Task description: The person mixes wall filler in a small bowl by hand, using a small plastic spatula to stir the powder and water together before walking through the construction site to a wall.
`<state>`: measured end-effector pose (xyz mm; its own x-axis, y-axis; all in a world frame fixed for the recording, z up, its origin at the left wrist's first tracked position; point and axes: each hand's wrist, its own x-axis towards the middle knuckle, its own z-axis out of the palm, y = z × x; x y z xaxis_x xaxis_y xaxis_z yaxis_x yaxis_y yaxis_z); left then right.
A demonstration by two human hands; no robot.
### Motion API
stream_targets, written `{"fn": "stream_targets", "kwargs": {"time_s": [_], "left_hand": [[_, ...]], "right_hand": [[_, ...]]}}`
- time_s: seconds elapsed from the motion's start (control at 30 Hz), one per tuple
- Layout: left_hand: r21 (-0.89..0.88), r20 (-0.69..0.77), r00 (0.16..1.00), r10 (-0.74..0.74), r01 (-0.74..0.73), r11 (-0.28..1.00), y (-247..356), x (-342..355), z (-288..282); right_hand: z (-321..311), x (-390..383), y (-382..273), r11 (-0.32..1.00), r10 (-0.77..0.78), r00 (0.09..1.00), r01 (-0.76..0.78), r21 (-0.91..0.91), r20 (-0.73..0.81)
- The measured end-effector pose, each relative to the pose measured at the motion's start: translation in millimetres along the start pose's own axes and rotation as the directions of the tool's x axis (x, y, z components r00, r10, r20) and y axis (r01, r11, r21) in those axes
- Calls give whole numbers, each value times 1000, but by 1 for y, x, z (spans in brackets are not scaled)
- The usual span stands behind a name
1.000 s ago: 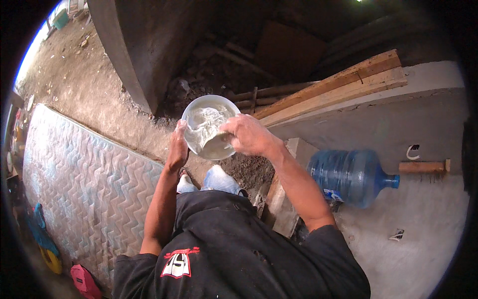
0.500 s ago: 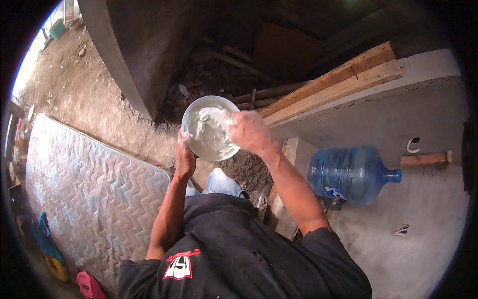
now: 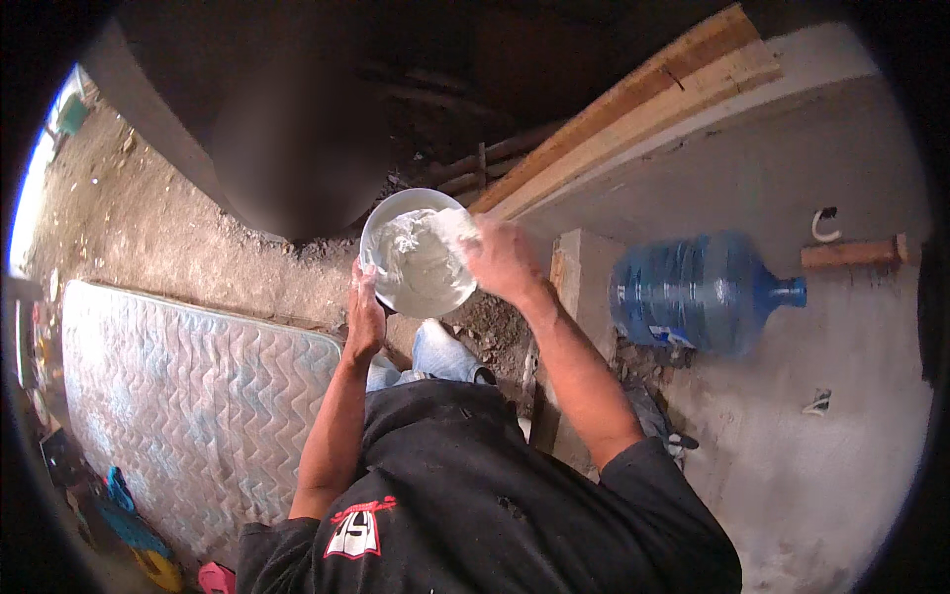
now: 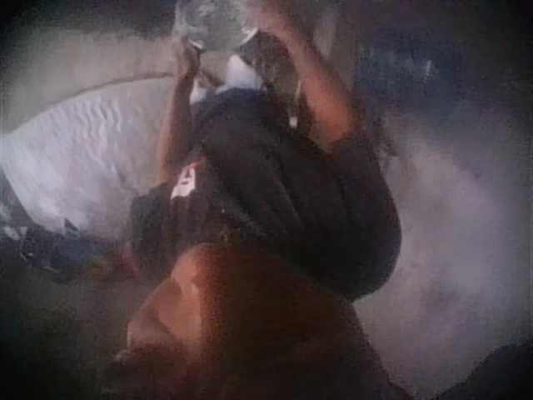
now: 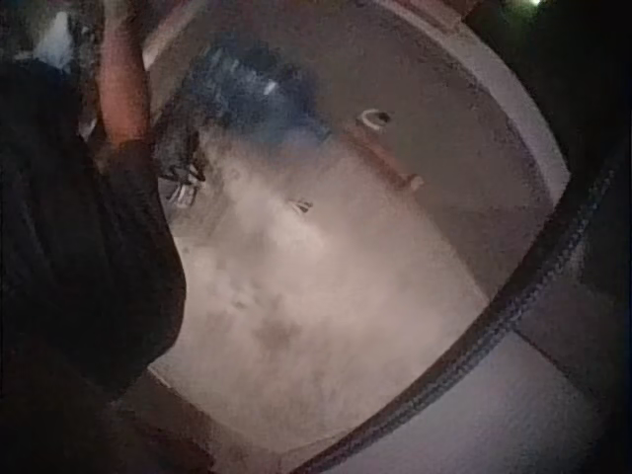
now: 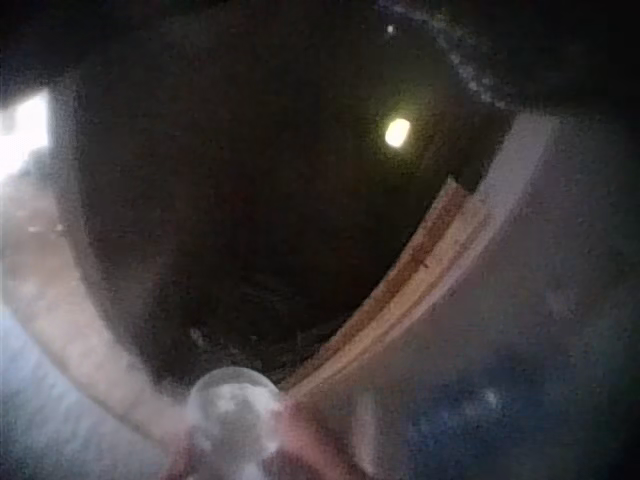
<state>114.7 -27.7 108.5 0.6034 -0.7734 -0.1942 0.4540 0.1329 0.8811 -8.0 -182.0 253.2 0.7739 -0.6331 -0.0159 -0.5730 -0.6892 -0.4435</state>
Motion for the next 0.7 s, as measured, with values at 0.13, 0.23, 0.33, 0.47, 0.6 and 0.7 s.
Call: {"fn": "stream_targets", "kwargs": {"time_s": [0.13, 0.23, 0.33, 0.47, 0.6, 0.7], "left_hand": [[-182, 37, 986, -159, 164, 970, -9, -10, 19], [-165, 123, 963, -241, 259, 952, -19, -10, 22], [-160, 124, 934, -336, 353, 922, -15, -13, 45], [-70, 238, 904, -355, 380, 922, -26, -19, 60], [36, 404, 782, -474, 505, 863, -48, -47, 96], [124, 496, 662, -562, 587, 800, -100, -67, 123]], "right_hand": [[-10, -27, 4, 978, 191, 981, -194, 75, 41], [-18, -43, 22, 916, 383, 924, -379, 135, -8], [1, -72, 45, 921, 332, 942, -315, 228, -43], [10, -120, 65, 778, 594, 776, -489, 394, -210], [23, -201, 87, 616, 769, 572, -543, 571, -285], [58, -269, 121, 552, 834, 386, -558, 619, -395]]}}
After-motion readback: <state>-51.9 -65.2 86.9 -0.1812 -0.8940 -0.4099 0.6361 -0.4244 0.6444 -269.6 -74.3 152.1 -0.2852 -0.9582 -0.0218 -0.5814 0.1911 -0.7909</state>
